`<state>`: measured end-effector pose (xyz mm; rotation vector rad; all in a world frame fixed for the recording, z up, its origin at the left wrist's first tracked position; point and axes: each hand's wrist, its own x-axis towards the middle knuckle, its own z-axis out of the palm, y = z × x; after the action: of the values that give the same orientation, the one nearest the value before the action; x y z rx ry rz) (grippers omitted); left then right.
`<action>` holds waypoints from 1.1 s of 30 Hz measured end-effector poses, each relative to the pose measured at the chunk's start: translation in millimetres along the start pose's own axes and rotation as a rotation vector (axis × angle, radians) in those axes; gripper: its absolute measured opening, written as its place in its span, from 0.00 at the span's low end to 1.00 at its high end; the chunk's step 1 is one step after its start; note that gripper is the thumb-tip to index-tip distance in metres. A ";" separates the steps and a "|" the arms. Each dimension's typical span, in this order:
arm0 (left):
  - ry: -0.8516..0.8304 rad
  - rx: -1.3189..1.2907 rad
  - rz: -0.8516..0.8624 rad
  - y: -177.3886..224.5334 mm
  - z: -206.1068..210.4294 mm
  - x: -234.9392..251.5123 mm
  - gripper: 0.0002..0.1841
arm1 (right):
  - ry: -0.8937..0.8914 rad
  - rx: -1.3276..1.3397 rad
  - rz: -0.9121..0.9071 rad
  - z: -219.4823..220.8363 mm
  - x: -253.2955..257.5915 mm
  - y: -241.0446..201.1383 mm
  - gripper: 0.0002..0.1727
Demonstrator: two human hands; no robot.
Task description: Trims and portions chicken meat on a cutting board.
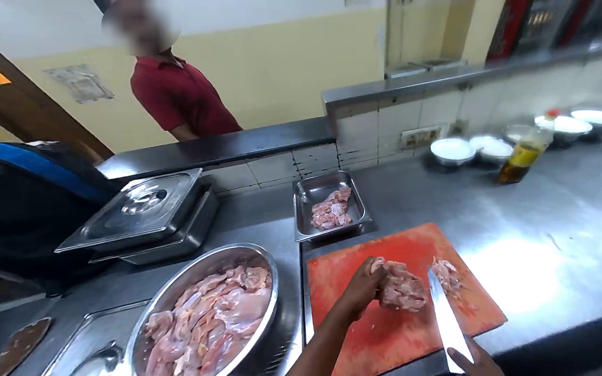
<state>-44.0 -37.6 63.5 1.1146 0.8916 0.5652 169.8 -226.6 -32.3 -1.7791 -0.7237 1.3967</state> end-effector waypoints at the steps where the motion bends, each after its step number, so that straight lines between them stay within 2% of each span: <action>1: 0.047 -0.033 -0.027 -11.5 -4.8 -2.7 0.19 | 0.013 0.006 0.006 -1.8 0.3 -2.2 0.29; 4: 0.228 0.098 -0.183 -69.1 -32.2 -19.7 0.22 | 0.030 0.006 0.027 -5.2 0.5 -6.9 0.27; 6: 0.320 0.265 -0.257 -99.9 -53.9 -34.1 0.21 | 0.032 0.000 0.031 -4.5 0.3 -8.0 0.27; 8: 0.397 0.488 -0.257 -106.7 -70.0 -42.3 0.20 | 0.000 -0.051 0.027 -1.0 -1.1 -12.3 0.28; 10: 0.423 0.714 -0.194 -96.1 -70.8 -39.8 0.21 | -0.072 -0.126 0.021 7.8 -1.1 -20.0 0.28; 14: 0.236 0.950 0.089 -89.7 -47.4 -0.4 0.21 | -0.288 -0.328 0.040 36.1 8.3 -32.8 0.23; 16: 0.117 1.058 0.167 -94.7 -40.7 20.7 0.20 | -0.295 -0.394 0.074 41.4 21.7 -33.0 0.23; 18: 0.058 1.118 0.164 -94.2 -40.1 27.3 0.17 | -0.180 -0.455 0.117 36.0 32.8 -38.5 0.24; 21: 0.082 1.061 0.104 -94.7 -49.2 20.1 0.16 | -0.015 -0.589 0.162 25.0 34.5 -56.8 0.24; 23: 0.095 1.030 0.102 -94.4 -54.1 16.3 0.17 | -0.032 -0.701 0.116 27.1 24.0 -65.9 0.24; 26: 0.086 1.040 0.126 -92.9 -54.7 14.7 0.17 | -0.156 -0.872 0.030 47.3 -2.2 -67.6 0.24; 28: 0.036 1.085 0.157 -90.4 -53.5 16.5 0.18 | -0.211 -0.961 -0.003 60.2 -14.8 -65.4 0.23; 33: -0.107 1.224 0.074 -79.9 -40.6 15.1 0.16 | -0.228 -1.098 0.016 72.3 -35.7 -63.2 0.23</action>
<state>-73.0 -33.6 -22.6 2.2500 1.1155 -0.0607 92.0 -204.4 30.5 -2.4050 -1.8500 1.3008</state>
